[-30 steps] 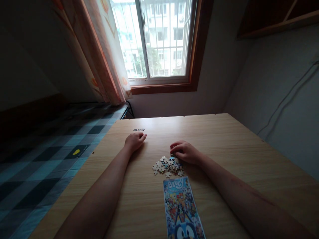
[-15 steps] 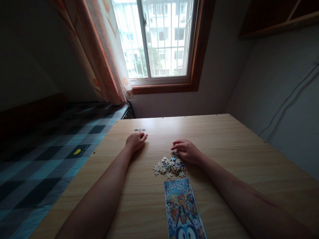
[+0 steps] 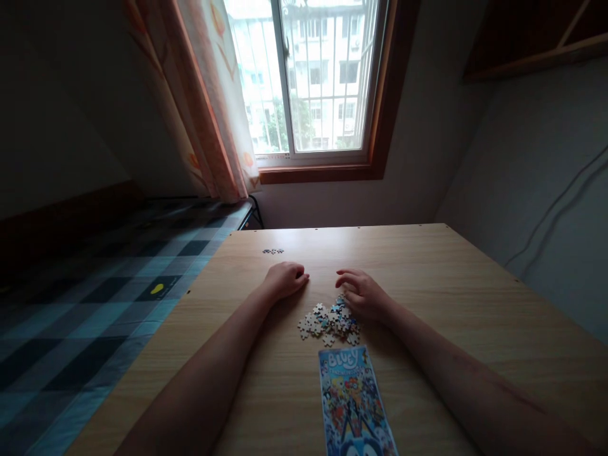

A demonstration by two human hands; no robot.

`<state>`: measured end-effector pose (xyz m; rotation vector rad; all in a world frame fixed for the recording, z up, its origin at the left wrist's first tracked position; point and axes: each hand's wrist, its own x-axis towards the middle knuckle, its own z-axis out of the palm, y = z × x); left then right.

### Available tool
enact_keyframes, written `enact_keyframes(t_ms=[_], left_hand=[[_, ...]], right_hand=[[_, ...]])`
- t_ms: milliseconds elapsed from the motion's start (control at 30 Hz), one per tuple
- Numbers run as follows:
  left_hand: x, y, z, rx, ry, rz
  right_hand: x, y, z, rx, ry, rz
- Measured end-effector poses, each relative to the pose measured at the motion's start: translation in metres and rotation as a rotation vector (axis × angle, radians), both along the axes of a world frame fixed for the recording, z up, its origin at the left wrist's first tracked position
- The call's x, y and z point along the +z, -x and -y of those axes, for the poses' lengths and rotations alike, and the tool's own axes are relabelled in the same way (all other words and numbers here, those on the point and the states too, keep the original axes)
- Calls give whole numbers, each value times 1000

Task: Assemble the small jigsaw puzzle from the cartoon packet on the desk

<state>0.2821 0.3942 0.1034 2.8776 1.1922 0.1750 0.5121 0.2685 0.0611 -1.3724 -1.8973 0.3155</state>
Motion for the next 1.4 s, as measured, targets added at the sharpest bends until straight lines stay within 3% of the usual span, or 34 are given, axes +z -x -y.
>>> enact_keyframes(t_ms=[200,633,733,867,1067,1233,1400], left_hand=[[2,-18,17,-59,31,-32],[0,-15,16,-63,5,13],[-1,-16,16,-49,2,10],[-2,-17,15,-29,0,26],[-3,-16,14,-25,-5,36],[-4,-15,13,-25,-6,55],[-4,-14,13,-15,-25,63]], right_hand=[[4,-3,4,126,66,40],[1,-3,1,155,16,17],[1,-2,0,96,-49,-109],[1,-1,2,-113,-69,-209],[1,-2,4,-291,-48,-59],[2,-2,3,-308,-59,131],[3,-2,1,-133,-92,105]])
